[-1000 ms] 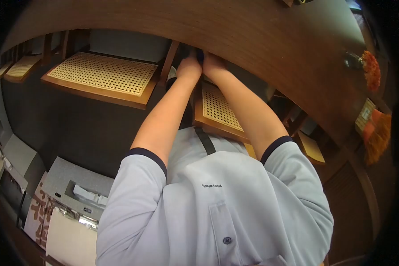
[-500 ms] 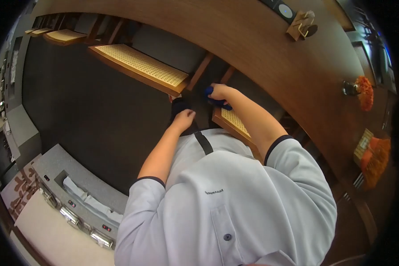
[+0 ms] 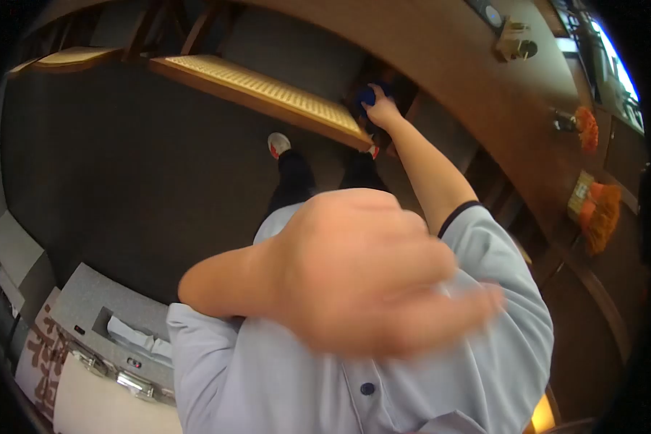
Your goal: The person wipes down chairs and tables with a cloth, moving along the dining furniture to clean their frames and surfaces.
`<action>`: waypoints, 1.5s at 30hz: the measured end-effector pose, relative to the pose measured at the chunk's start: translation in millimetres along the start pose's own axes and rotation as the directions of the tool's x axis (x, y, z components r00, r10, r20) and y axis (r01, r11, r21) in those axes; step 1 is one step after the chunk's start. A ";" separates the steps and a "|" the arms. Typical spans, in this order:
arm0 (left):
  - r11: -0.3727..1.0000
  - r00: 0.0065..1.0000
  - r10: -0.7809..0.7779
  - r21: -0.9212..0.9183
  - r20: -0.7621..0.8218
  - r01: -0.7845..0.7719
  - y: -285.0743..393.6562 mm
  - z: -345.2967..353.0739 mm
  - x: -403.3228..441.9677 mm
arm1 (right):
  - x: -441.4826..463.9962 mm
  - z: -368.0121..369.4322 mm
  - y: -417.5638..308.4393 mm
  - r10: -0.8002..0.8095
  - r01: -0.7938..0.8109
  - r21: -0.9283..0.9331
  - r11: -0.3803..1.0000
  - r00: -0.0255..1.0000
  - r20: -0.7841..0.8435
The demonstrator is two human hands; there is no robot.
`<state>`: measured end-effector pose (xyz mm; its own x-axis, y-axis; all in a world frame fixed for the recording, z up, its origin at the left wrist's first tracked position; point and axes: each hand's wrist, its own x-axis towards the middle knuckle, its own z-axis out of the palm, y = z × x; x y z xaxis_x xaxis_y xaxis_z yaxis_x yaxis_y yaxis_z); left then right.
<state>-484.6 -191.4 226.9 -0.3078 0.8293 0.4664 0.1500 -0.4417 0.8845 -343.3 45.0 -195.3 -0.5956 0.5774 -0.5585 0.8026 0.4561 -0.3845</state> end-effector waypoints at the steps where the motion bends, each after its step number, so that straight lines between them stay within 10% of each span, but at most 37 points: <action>1: 0.999 0.998 0.039 -0.019 0.043 -0.039 6.9 -13.3 1.4 | -12.9 3.8 -13.0 0.063 -0.063 -0.041 0.997 0.998 0.008; 16: 0.990 0.921 0.018 -0.136 0.389 0.038 0.8 -68.6 33.3 | -32.9 9.1 -23.9 0.185 -0.187 0.039 0.982 0.982 0.038; 22: 0.905 0.901 -0.372 0.303 0.225 0.298 -138.3 -13.5 20.6 | -7.9 1.8 -21.8 0.191 -0.190 0.069 0.979 0.982 -0.008; 24: 0.718 0.833 -0.513 0.636 0.207 0.284 -200.5 -9.7 5.4 | -9.8 -20.0 -35.1 0.213 -0.206 0.098 0.974 0.975 -0.066; 26: 0.555 0.588 -0.797 0.548 0.135 0.626 -245.6 -2.4 -2.9 | -0.7 -25.5 -36.0 0.221 -0.208 0.104 0.972 0.967 -0.129; 38: 0.183 0.222 -0.975 0.610 0.011 0.771 -417.7 67.9 20.2 | 36.1 -48.2 -6.5 0.013 0.003 0.115 0.993 0.990 -0.140; 45: 0.296 0.460 -0.888 0.754 -0.010 0.586 -409.4 81.2 -9.1 | 1.1 -37.6 -13.6 0.076 -0.097 0.241 0.966 0.992 0.098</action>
<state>-466.9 9.7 -138.5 -0.2837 0.7704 -0.5709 0.5727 0.6137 0.5435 -356.2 64.9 -163.0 -0.5272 0.5409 -0.6553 0.8408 0.2206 -0.4943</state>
